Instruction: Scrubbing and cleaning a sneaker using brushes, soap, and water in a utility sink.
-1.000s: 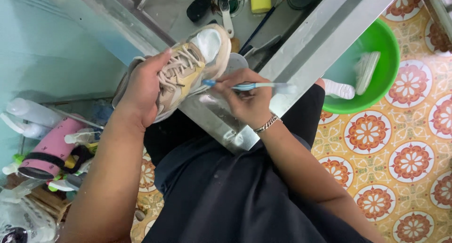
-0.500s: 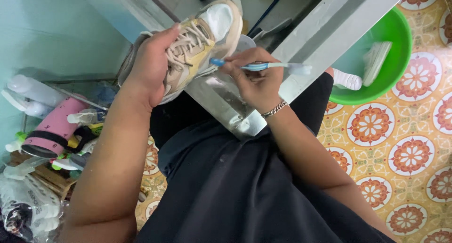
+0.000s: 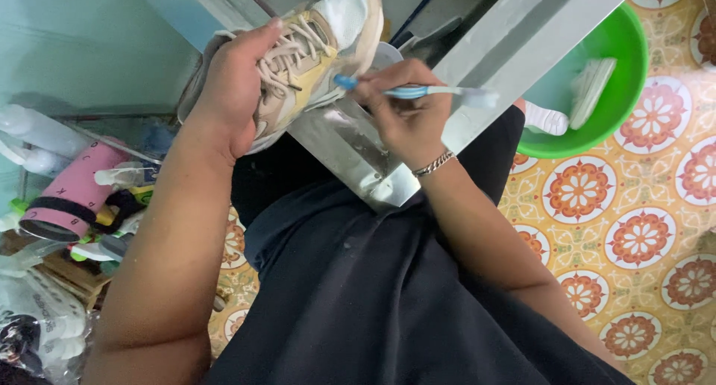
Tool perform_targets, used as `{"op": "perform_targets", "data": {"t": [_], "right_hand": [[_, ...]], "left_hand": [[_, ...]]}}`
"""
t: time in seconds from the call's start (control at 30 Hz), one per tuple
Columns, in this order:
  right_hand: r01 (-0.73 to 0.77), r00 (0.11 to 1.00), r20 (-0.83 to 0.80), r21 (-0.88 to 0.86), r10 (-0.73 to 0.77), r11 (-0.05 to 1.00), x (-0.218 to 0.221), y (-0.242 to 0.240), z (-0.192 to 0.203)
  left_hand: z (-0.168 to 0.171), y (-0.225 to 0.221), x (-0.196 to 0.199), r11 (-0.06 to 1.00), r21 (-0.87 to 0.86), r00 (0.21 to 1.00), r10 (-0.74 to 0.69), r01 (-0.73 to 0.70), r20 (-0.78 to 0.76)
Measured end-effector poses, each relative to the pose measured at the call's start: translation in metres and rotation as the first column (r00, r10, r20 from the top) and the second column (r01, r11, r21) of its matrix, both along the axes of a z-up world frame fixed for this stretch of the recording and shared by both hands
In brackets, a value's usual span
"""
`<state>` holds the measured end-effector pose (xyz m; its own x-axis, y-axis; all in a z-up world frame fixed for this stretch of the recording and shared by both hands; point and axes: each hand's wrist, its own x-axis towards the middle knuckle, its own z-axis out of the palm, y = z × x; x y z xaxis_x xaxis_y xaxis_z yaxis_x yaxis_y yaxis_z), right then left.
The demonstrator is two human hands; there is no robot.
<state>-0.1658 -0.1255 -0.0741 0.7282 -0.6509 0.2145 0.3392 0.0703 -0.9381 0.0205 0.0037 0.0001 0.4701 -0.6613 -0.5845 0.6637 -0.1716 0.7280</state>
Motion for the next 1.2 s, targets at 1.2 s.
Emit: {"op": "perform_targets", "data": {"t": [1.2], "right_hand": [[0.141, 0.976, 0.142, 0.182, -0.168, 0.973, -0.037, -0.054, -0.020]], "left_hand": [[0.021, 0.014, 0.000, 0.918, 0.321, 0.967, -0.255, 0.235, 0.024]]}}
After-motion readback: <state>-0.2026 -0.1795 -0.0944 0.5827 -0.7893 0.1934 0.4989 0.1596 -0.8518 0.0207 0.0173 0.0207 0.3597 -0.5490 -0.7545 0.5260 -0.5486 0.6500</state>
